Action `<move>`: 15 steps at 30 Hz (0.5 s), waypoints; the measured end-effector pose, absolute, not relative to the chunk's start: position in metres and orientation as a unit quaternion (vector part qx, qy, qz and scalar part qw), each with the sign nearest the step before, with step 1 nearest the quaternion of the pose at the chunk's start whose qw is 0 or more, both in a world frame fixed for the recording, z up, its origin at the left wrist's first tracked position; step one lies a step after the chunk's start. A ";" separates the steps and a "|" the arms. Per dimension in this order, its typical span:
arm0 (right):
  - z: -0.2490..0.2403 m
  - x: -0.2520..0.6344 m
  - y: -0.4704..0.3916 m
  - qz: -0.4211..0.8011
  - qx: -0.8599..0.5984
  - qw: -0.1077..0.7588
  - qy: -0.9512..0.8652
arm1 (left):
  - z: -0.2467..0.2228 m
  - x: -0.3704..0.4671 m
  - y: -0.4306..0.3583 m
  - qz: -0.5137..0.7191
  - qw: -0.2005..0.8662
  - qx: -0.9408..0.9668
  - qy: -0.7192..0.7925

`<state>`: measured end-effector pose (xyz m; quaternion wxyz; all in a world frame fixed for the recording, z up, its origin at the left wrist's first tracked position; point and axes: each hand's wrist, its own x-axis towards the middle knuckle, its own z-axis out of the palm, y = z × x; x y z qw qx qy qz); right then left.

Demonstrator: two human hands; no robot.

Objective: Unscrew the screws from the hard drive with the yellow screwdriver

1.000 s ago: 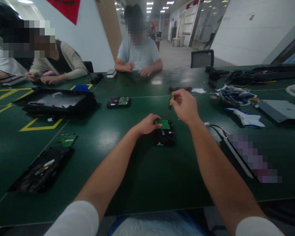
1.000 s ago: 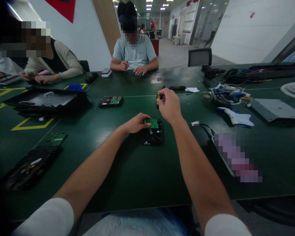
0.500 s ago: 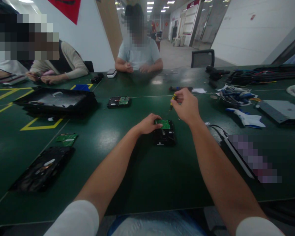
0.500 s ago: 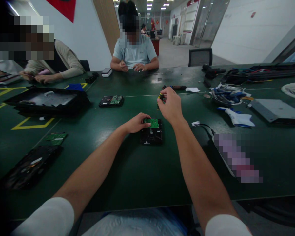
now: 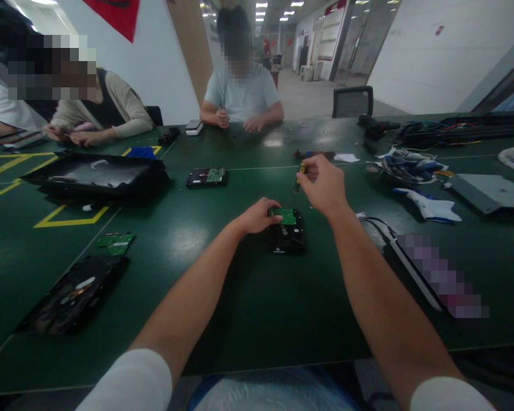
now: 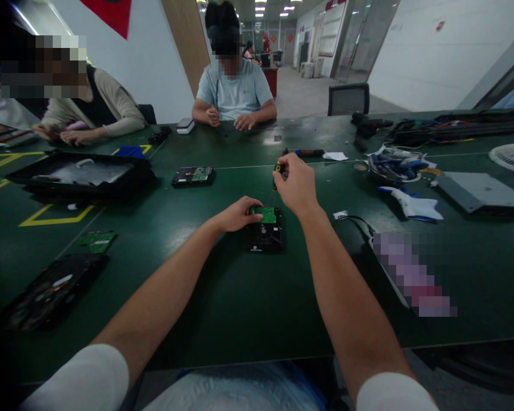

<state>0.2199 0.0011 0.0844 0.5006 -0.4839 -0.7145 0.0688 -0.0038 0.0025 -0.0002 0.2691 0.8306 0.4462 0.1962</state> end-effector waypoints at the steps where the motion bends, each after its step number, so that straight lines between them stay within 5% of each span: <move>1: 0.085 0.220 0.001 0.063 -0.483 0.498 -0.718 | 0.000 -0.004 0.003 0.196 0.268 0.831 0.446; 15: 0.081 0.221 0.004 0.047 -0.483 0.492 -0.723 | 0.001 -0.003 0.002 0.202 0.266 0.832 0.444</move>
